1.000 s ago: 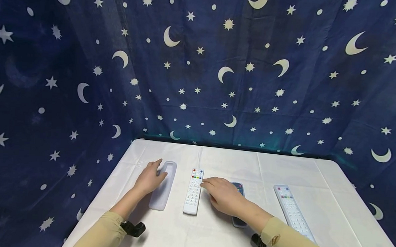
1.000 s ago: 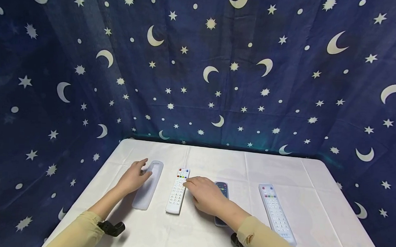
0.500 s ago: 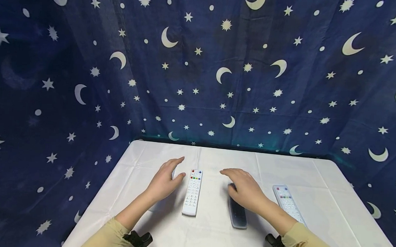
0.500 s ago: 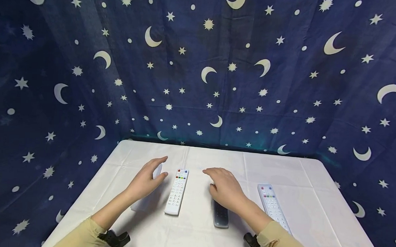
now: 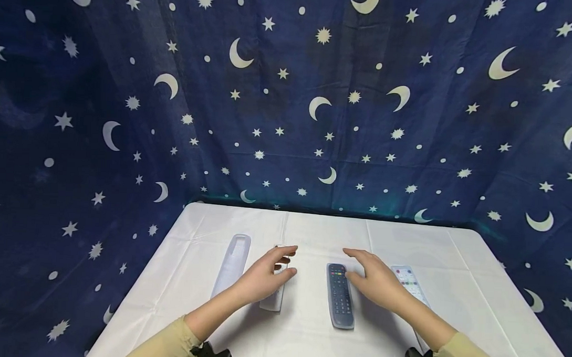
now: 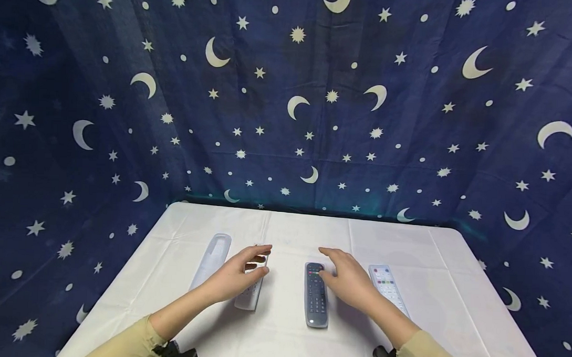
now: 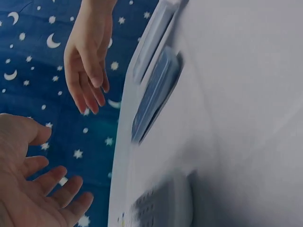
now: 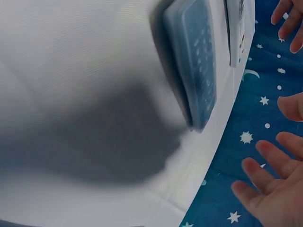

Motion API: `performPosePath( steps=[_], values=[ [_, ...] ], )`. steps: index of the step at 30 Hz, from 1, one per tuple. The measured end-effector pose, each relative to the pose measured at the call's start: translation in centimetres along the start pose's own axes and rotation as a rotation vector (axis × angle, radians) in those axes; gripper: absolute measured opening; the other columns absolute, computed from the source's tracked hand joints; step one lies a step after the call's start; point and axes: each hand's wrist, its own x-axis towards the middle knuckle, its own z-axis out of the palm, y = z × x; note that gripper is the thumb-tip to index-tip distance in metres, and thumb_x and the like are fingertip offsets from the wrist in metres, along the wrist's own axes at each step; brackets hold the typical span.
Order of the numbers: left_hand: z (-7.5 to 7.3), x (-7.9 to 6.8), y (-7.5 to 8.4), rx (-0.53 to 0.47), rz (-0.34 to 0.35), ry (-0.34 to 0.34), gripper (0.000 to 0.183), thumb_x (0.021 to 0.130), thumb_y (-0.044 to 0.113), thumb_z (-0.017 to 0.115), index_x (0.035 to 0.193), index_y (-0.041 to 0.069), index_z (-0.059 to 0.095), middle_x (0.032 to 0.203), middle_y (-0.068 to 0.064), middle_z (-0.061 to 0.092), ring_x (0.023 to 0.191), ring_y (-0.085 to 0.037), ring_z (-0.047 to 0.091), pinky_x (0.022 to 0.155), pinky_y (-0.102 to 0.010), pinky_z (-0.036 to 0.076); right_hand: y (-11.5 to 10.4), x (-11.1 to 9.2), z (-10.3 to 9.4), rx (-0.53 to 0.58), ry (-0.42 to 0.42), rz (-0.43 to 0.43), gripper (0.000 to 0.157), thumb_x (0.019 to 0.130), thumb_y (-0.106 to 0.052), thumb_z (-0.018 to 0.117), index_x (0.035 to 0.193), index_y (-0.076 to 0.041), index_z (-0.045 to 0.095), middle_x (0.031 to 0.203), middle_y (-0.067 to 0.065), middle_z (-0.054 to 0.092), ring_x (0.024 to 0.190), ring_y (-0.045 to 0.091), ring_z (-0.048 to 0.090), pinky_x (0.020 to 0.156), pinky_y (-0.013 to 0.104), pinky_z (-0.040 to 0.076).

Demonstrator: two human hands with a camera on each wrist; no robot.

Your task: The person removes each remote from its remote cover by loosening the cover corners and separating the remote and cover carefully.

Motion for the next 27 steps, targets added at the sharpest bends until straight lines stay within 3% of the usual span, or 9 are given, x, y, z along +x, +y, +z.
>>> performPosePath(
  steps=[8, 12, 17, 22, 27],
  values=[
    [2.9, 0.9, 0.9, -0.139, -0.107, -0.095, 0.052, 0.099, 0.026, 0.066, 0.148, 0.012, 0.052, 0.14, -0.01, 0.059, 0.121, -0.025, 0.061, 0.096, -0.039, 0.053, 1.0, -0.9, -0.1, 0.127, -0.124, 0.135, 0.06, 0.097, -0.024, 0.07, 0.149, -0.005, 0.049, 0.144, 0.02, 0.055, 0.133, 0.046, 0.048, 0.105, 0.065, 0.041],
    [4.3, 1.1, 1.1, -0.188, -0.174, -0.141, 0.057, 0.096, 0.024, 0.068, 0.148, 0.008, 0.05, 0.137, -0.012, 0.06, 0.119, -0.027, 0.062, 0.092, -0.039, 0.055, 1.4, -1.3, 0.1, 0.225, -0.166, 0.166, 0.061, 0.094, -0.022, 0.073, 0.146, 0.001, 0.05, 0.141, 0.024, 0.056, 0.129, 0.046, 0.052, 0.104, 0.064, 0.042],
    [5.7, 1.6, 1.0, -0.342, -0.302, -0.168, 0.059, 0.096, 0.017, 0.069, 0.149, 0.001, 0.047, 0.132, -0.014, 0.06, 0.111, -0.028, 0.065, 0.088, -0.043, 0.058, 1.5, -1.5, 0.3, 0.356, -0.202, 0.247, 0.066, 0.091, -0.02, 0.076, 0.145, 0.006, 0.048, 0.136, 0.025, 0.059, 0.124, 0.044, 0.055, 0.102, 0.06, 0.046],
    [6.7, 2.1, 0.9, -0.51, -0.432, -0.174, 0.062, 0.095, 0.011, 0.068, 0.149, -0.005, 0.041, 0.121, -0.013, 0.062, 0.104, -0.034, 0.067, 0.084, -0.045, 0.06, 1.9, -1.4, 0.6, 0.438, -0.209, 0.374, 0.068, 0.089, -0.016, 0.078, 0.146, 0.005, 0.047, 0.13, 0.018, 0.062, 0.113, 0.032, 0.062, 0.086, 0.047, 0.057],
    [7.4, 2.7, 0.6, -0.591, -0.525, -0.174, 0.066, 0.093, 0.008, 0.067, 0.151, -0.006, 0.038, 0.119, -0.015, 0.063, 0.097, -0.034, 0.071, 0.079, -0.041, 0.062, 2.4, -1.4, 0.7, 0.52, -0.221, 0.455, 0.066, 0.09, -0.01, 0.075, 0.145, 0.009, 0.044, 0.12, 0.016, 0.064, 0.093, 0.024, 0.066, 0.072, 0.041, 0.059]
  ],
)
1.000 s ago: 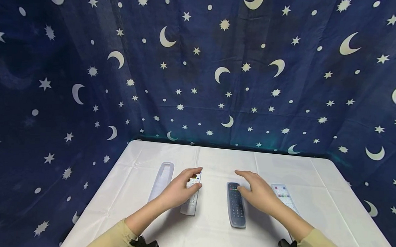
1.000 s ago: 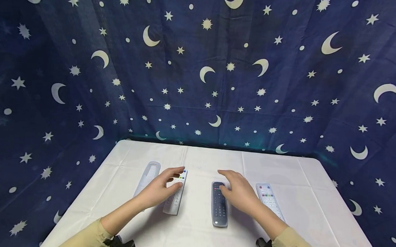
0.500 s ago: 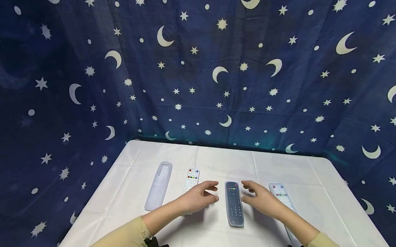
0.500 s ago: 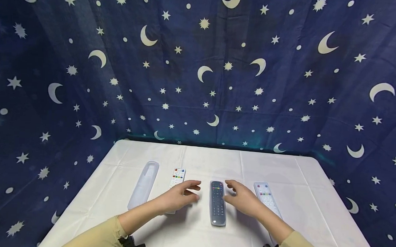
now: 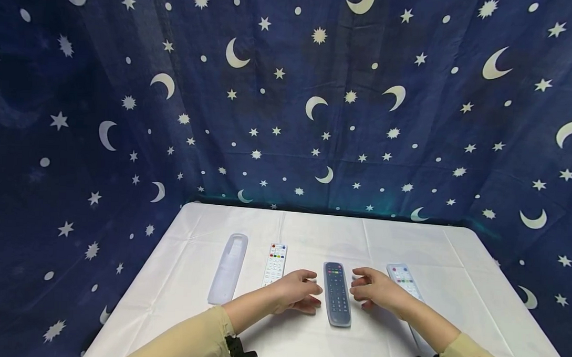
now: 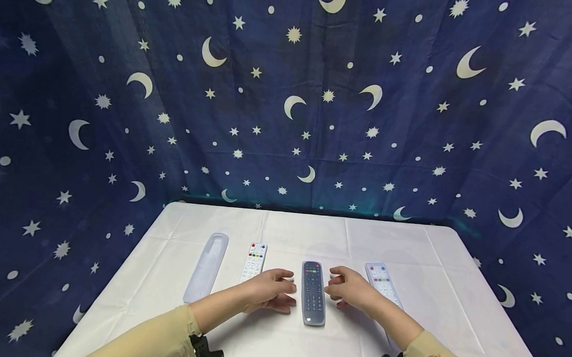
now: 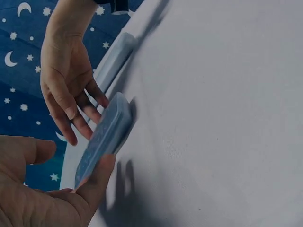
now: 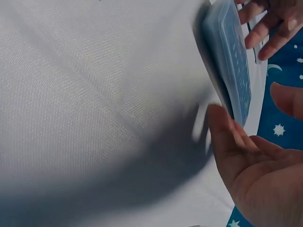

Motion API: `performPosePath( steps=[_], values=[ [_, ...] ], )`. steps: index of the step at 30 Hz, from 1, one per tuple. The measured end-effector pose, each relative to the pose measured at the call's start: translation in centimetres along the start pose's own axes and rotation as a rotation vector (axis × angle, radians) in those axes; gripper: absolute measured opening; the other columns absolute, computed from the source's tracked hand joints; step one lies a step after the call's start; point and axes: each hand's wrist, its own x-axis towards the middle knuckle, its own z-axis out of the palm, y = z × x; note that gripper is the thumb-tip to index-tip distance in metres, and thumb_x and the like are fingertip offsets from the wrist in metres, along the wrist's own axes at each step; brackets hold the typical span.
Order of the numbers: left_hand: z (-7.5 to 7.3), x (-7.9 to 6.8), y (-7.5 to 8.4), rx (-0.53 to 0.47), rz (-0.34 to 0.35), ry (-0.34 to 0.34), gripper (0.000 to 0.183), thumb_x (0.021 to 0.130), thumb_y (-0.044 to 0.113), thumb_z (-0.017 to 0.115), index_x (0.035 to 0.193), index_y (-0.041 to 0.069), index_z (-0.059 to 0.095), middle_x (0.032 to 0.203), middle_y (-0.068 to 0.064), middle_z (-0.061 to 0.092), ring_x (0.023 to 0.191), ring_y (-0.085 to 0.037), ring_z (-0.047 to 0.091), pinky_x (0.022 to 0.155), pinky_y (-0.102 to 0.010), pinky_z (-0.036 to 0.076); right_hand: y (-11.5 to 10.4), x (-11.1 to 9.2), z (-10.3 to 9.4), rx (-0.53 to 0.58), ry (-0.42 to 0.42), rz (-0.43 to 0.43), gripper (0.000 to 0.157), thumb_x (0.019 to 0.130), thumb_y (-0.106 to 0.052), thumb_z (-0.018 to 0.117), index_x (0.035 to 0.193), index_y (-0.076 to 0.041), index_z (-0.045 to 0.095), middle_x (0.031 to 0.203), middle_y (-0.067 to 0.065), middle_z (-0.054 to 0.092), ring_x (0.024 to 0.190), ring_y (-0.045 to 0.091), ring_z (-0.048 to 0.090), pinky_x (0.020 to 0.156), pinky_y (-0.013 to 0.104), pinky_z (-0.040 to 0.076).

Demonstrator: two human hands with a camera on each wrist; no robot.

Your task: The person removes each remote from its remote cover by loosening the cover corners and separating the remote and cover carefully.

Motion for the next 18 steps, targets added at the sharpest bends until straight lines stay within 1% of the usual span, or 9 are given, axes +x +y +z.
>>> performPosePath(
  steps=[3, 6, 9, 13, 18],
  values=[
    [0.1, 0.5, -0.1, -0.018, -0.036, -0.012, 0.065, 0.094, 0.006, 0.066, 0.15, -0.008, 0.037, 0.117, -0.017, 0.063, 0.092, -0.034, 0.073, 0.075, -0.04, 0.062, 0.0, 0.1, -0.2, 0.046, -0.029, 0.034, 0.063, 0.092, -0.008, 0.072, 0.144, 0.011, 0.043, 0.111, 0.015, 0.067, 0.088, 0.025, 0.069, 0.07, 0.04, 0.061],
    [0.2, 0.9, -0.2, -0.02, -0.065, -0.023, 0.061, 0.095, 0.003, 0.064, 0.148, -0.01, 0.037, 0.112, -0.019, 0.062, 0.089, -0.032, 0.074, 0.074, -0.039, 0.062, 0.1, 0.4, -0.2, 0.082, -0.046, 0.077, 0.059, 0.091, -0.007, 0.07, 0.142, 0.011, 0.045, 0.103, 0.013, 0.07, 0.084, 0.026, 0.071, 0.068, 0.039, 0.061],
    [0.4, 1.2, -0.2, -0.016, -0.084, -0.024, 0.058, 0.095, 0.001, 0.063, 0.146, -0.011, 0.038, 0.107, -0.02, 0.062, 0.086, -0.031, 0.074, 0.074, -0.038, 0.062, 0.5, 0.7, -0.3, 0.106, -0.061, 0.097, 0.055, 0.09, -0.005, 0.068, 0.139, 0.011, 0.048, 0.1, 0.013, 0.071, 0.081, 0.027, 0.072, 0.067, 0.038, 0.062],
    [0.8, 1.7, -0.4, -0.005, -0.081, -0.009, 0.054, 0.095, 0.0, 0.062, 0.144, -0.011, 0.041, 0.101, -0.02, 0.064, 0.08, -0.029, 0.074, 0.071, -0.037, 0.063, 0.9, 1.2, -0.2, 0.126, -0.064, 0.113, 0.049, 0.092, -0.004, 0.067, 0.136, 0.01, 0.05, 0.098, 0.013, 0.071, 0.076, 0.026, 0.073, 0.064, 0.036, 0.062],
    [1.2, 2.4, -0.6, 0.015, -0.064, 0.037, 0.049, 0.093, -0.003, 0.063, 0.139, -0.007, 0.047, 0.094, -0.02, 0.067, 0.074, -0.028, 0.075, 0.065, -0.036, 0.062, 1.1, 1.8, 0.2, 0.137, -0.056, 0.122, 0.048, 0.091, -0.003, 0.068, 0.135, 0.009, 0.052, 0.094, 0.016, 0.071, 0.07, 0.024, 0.073, 0.06, 0.034, 0.061]
  ],
)
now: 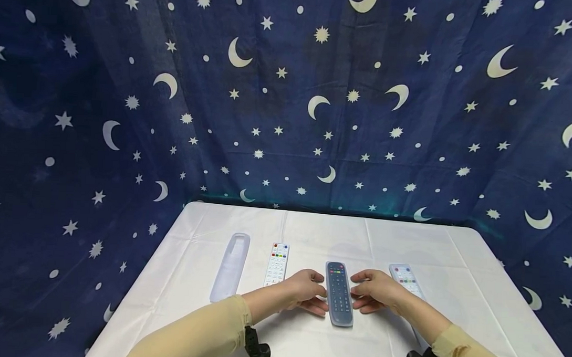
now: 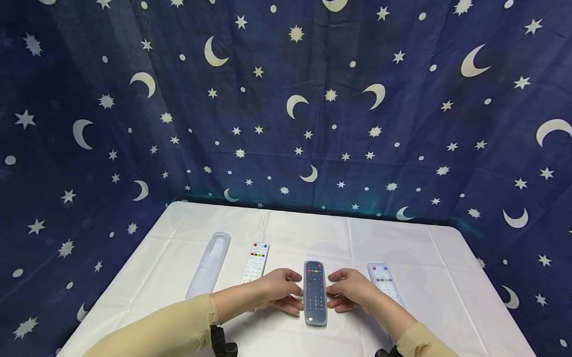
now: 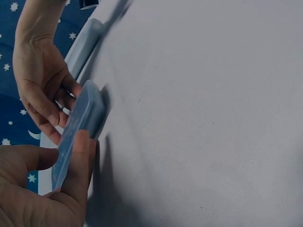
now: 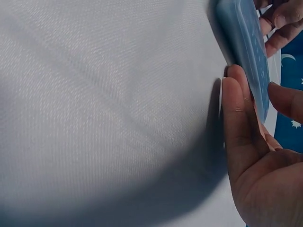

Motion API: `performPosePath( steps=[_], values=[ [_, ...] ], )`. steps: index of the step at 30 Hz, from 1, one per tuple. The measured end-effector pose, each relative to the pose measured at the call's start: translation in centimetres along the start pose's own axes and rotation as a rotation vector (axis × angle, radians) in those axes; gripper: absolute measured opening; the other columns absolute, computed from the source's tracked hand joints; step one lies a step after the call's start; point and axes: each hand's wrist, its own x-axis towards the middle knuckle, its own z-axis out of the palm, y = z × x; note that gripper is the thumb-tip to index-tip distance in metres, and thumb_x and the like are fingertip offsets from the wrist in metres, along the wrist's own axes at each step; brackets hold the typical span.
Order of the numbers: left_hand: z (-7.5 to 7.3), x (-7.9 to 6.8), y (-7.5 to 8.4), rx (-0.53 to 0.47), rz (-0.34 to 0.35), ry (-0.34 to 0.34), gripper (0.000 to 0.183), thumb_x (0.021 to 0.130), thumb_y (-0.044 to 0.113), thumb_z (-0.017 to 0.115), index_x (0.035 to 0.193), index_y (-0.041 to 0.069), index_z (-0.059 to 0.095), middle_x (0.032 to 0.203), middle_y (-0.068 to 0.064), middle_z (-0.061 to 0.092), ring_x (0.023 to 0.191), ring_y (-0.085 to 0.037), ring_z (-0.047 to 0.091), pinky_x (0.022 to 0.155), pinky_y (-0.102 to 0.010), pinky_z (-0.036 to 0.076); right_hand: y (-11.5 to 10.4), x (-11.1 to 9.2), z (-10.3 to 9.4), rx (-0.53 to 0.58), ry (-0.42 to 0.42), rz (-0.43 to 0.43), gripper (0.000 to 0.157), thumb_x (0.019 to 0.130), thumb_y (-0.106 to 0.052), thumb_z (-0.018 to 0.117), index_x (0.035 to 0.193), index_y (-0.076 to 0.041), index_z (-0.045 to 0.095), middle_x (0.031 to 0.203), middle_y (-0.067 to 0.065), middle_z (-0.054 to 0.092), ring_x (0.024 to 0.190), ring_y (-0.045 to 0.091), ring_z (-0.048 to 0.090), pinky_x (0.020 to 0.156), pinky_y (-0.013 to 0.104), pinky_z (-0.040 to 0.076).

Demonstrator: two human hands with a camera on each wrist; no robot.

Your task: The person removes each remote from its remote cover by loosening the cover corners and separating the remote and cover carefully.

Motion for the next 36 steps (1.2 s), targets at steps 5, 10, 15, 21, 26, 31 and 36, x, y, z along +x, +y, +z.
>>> performPosePath(
  steps=[5, 10, 15, 21, 26, 31, 36],
  values=[
    [0.3, 0.3, 0.0, 0.022, 0.019, 0.022, 0.046, 0.09, -0.006, 0.066, 0.133, -0.004, 0.05, 0.09, -0.02, 0.068, 0.068, -0.026, 0.074, 0.063, -0.035, 0.062, 0.0, 0.4, 0.6, -0.022, 0.017, -0.008, 0.049, 0.087, -0.001, 0.07, 0.133, 0.006, 0.054, 0.089, 0.017, 0.07, 0.065, 0.022, 0.07, 0.058, 0.033, 0.06],
    [0.4, 0.9, 0.0, 0.094, 0.061, 0.047, 0.041, 0.087, -0.01, 0.068, 0.123, -0.002, 0.053, 0.082, -0.022, 0.069, 0.058, -0.022, 0.071, 0.058, -0.034, 0.061, 0.0, 0.7, 1.2, -0.019, 0.039, -0.019, 0.048, 0.084, 0.002, 0.07, 0.129, 0.005, 0.056, 0.084, 0.017, 0.069, 0.062, 0.021, 0.068, 0.055, 0.032, 0.059],
    [0.5, 1.3, -0.1, 0.133, 0.074, 0.069, 0.032, 0.086, -0.011, 0.069, 0.112, 0.0, 0.054, 0.08, -0.021, 0.069, 0.054, -0.019, 0.068, 0.055, -0.032, 0.061, -0.1, 0.5, 1.4, -0.014, 0.061, -0.023, 0.046, 0.083, 0.002, 0.07, 0.127, 0.005, 0.056, 0.084, 0.017, 0.069, 0.061, 0.022, 0.068, 0.054, 0.032, 0.059],
    [0.6, 1.4, -0.1, 0.115, 0.071, 0.064, 0.025, 0.086, -0.011, 0.069, 0.103, 0.0, 0.055, 0.079, -0.018, 0.068, 0.054, -0.017, 0.067, 0.057, -0.033, 0.061, -0.1, 0.4, 1.4, -0.01, 0.05, -0.04, 0.047, 0.084, 0.001, 0.07, 0.128, 0.007, 0.056, 0.085, 0.016, 0.069, 0.062, 0.021, 0.066, 0.056, 0.032, 0.059],
    [0.6, 1.4, -0.1, 0.097, 0.081, 0.061, 0.022, 0.087, -0.012, 0.068, 0.102, -0.001, 0.056, 0.079, -0.02, 0.069, 0.053, -0.018, 0.066, 0.056, -0.034, 0.061, 0.2, 0.3, 1.2, 0.007, 0.009, -0.079, 0.048, 0.085, 0.0, 0.07, 0.13, 0.011, 0.056, 0.082, 0.015, 0.069, 0.062, 0.019, 0.067, 0.058, 0.033, 0.06],
    [0.5, 1.3, 0.0, 0.1, 0.114, 0.063, 0.023, 0.087, -0.01, 0.069, 0.104, 0.0, 0.056, 0.081, -0.017, 0.068, 0.058, -0.021, 0.069, 0.055, -0.035, 0.061, 0.2, 0.2, 1.1, 0.02, 0.012, -0.122, 0.045, 0.087, 0.002, 0.071, 0.129, 0.011, 0.055, 0.084, 0.014, 0.067, 0.063, 0.02, 0.067, 0.058, 0.034, 0.06],
    [0.1, 1.2, 0.3, 0.121, 0.17, 0.078, 0.027, 0.088, -0.007, 0.071, 0.109, 0.003, 0.057, 0.086, -0.011, 0.066, 0.065, -0.025, 0.072, 0.052, -0.033, 0.059, -0.1, 0.1, 1.1, 0.033, 0.058, -0.147, 0.046, 0.088, 0.005, 0.072, 0.13, 0.006, 0.055, 0.087, 0.013, 0.067, 0.066, 0.022, 0.068, 0.059, 0.037, 0.061]
  ],
)
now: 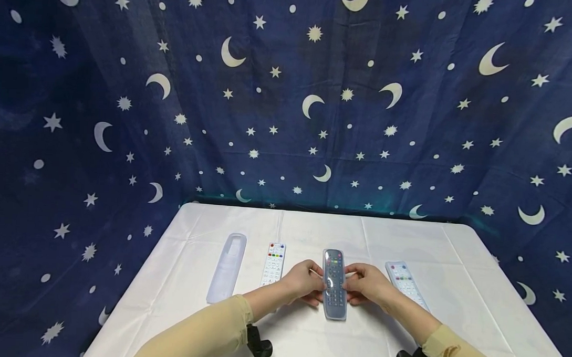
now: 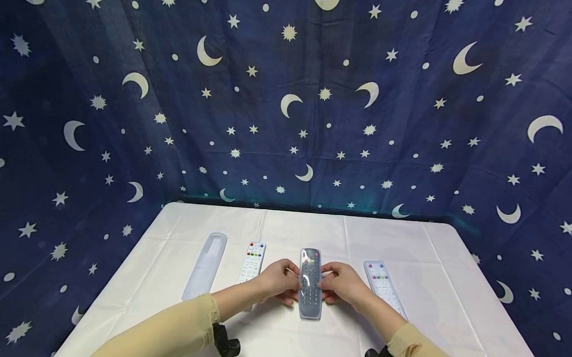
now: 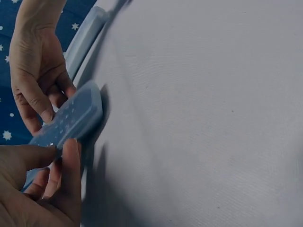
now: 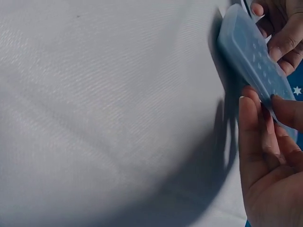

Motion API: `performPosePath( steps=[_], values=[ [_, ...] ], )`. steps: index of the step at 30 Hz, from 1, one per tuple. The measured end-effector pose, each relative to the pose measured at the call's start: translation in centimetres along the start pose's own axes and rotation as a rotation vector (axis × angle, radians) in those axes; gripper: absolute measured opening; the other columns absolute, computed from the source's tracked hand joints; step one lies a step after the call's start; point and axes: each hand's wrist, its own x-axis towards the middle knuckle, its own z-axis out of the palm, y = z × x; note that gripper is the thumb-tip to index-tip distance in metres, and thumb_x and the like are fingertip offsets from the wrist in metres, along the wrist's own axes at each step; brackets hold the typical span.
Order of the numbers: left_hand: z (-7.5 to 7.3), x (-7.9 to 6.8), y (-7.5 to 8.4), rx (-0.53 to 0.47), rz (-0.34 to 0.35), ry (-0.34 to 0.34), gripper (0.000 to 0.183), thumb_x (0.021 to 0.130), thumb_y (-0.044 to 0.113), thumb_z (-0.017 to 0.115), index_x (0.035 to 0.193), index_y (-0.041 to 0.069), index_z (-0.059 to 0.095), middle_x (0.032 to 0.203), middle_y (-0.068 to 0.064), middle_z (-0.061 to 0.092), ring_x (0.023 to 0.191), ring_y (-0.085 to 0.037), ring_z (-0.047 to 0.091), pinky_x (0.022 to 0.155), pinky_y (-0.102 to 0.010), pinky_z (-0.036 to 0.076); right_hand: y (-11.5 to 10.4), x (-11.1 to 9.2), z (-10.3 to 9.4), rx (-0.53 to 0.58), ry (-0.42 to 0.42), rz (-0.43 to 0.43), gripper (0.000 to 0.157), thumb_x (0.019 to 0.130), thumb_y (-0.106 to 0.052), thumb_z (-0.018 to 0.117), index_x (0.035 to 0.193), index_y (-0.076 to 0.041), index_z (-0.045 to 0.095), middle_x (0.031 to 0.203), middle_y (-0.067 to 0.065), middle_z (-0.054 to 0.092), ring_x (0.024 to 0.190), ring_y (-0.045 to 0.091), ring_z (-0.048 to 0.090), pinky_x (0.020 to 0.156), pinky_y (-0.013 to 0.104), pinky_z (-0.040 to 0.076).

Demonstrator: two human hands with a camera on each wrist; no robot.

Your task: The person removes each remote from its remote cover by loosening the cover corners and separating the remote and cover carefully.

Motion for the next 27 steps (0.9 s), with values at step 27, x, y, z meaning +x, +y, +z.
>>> performPosePath(
  steps=[27],
  values=[
    [-1.7, 0.8, 1.2, 0.103, 0.33, 0.071, 0.021, 0.091, -0.004, 0.067, 0.108, 0.005, 0.058, 0.099, -0.007, 0.062, 0.084, -0.016, 0.065, 0.079, -0.046, 0.061, -1.7, 1.1, -0.4, 0.054, 0.081, -0.25, 0.028, 0.091, 0.002, 0.072, 0.117, 0.003, 0.061, 0.102, 0.015, 0.062, 0.089, 0.028, 0.069, 0.066, 0.041, 0.062]
  ],
)
